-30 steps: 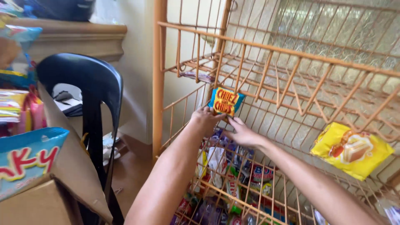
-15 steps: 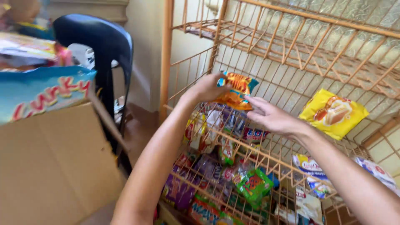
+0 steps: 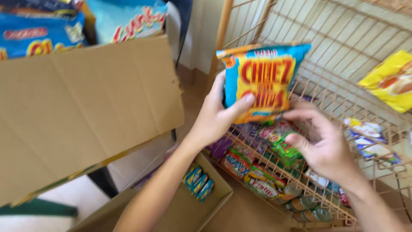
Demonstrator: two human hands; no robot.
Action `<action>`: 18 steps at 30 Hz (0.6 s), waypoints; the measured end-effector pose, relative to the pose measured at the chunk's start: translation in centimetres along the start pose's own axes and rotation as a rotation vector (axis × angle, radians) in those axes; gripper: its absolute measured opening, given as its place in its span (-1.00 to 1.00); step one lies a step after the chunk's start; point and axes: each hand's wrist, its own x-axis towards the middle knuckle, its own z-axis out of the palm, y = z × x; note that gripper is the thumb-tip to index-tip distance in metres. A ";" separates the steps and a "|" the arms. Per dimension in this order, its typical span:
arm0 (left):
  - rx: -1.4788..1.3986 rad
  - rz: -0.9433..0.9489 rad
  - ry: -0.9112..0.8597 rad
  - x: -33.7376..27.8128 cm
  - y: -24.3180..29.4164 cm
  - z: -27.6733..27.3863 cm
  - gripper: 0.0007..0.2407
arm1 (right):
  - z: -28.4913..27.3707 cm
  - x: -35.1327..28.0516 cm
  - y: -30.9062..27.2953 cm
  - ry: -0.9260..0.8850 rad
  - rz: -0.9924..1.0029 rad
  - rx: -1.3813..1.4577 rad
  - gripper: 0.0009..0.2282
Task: Move various snack bags and candy packs from a metal rack into cardboard boxes for organization.
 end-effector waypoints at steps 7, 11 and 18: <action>0.362 -0.217 -0.021 -16.8 -4.7 -6.1 -0.41 | 12.0 -8.3 8.8 -0.027 0.281 0.247 -0.25; 0.337 -0.415 0.048 -27.9 -9.8 -9.4 -0.38 | 20.2 -14.0 14.6 -0.165 0.515 0.404 -0.48; 0.510 -0.570 0.280 -42.2 -15.5 -15.3 -0.37 | 33.4 -18.2 19.3 -0.252 0.523 0.153 -0.69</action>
